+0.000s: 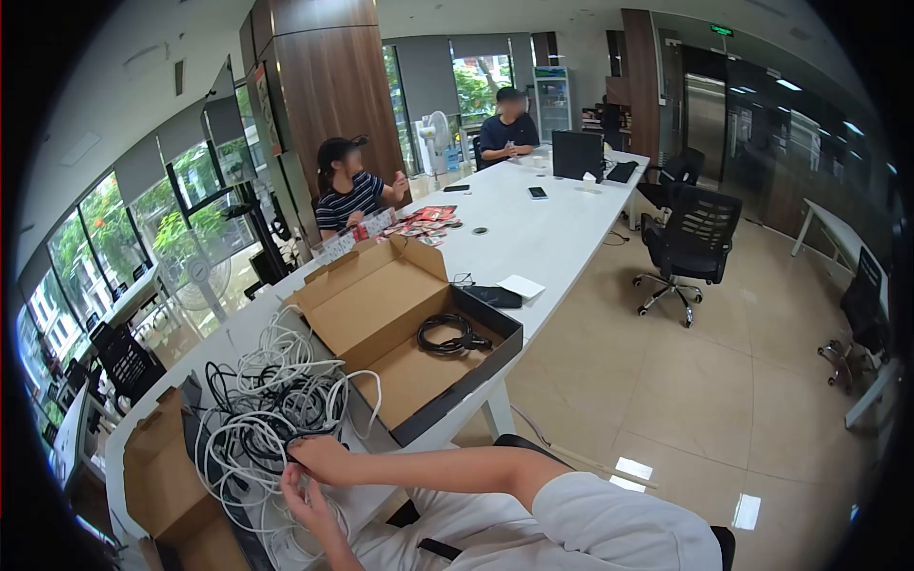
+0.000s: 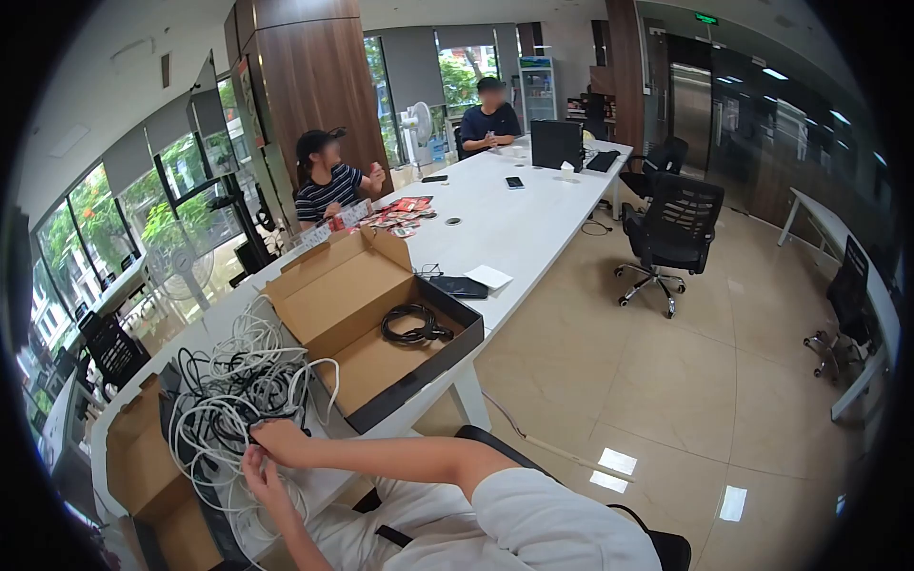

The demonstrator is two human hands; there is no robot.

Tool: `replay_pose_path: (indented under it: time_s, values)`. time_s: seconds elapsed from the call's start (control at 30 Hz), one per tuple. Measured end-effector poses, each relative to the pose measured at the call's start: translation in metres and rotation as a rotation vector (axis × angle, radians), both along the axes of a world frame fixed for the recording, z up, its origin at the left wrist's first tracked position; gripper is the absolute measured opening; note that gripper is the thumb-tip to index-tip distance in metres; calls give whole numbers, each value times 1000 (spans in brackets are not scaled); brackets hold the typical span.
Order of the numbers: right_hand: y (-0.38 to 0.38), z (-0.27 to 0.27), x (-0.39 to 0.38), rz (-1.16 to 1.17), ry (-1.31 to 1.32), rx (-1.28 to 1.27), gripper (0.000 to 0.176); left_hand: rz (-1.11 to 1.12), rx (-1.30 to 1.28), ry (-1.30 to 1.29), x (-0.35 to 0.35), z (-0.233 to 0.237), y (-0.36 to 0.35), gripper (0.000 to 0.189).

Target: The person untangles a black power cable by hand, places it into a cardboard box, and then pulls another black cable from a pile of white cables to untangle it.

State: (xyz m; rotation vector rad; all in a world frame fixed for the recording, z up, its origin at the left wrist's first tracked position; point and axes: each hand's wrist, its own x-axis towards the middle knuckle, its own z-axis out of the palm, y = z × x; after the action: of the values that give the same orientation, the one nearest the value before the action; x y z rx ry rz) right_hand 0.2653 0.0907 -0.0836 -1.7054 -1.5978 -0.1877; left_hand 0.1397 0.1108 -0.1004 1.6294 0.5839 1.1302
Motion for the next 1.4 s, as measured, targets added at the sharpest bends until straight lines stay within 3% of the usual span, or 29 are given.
replay_pose_path:
  time_s: [0.07,0.23,0.27,0.3,0.33,0.37,0.4,0.47,0.5,0.6,0.77,1.0,1.1,1.2,1.23,1.3,1.4]
  values:
    - [3,5,3,48,23,-26,19,40,76,42,-6,-1,-1,50]
    - [8,48,24,-9,41,-80,21,224,292,103,-21,-7,15,58]
    - [18,48,36,-18,31,23,21,249,332,150,-24,-10,21,60]
    - [9,77,39,0,124,-66,19,272,415,190,-26,-7,19,61]
    - [12,85,49,55,118,77,19,302,495,241,-27,-4,16,61]
    - [16,98,54,-14,80,36,19,302,541,294,-27,-7,19,62]
    - [19,105,60,-9,58,224,19,301,585,346,-28,-10,22,62]
    - [29,124,74,-52,80,257,18,390,517,488,-30,-4,16,63]
    - [36,128,79,-45,147,408,17,422,522,495,-32,-10,20,62]
    - [37,162,85,-42,292,385,17,457,561,551,-34,-20,31,58]
    - [47,199,96,-106,208,531,20,414,672,699,-31,-21,31,46]
    - [81,219,115,-13,532,695,23,348,688,739,-27,-18,41,43]
    - [98,235,117,6,474,739,24,326,688,747,-27,-16,48,43]
    - [105,271,122,39,201,832,24,287,655,763,-27,-12,50,43]
    - [104,284,118,124,266,899,26,274,628,758,-27,-7,50,43]
    - [98,299,100,231,453,889,14,252,589,756,-24,0,52,44]
    - [135,267,111,184,529,625,27,217,550,760,-21,6,52,45]
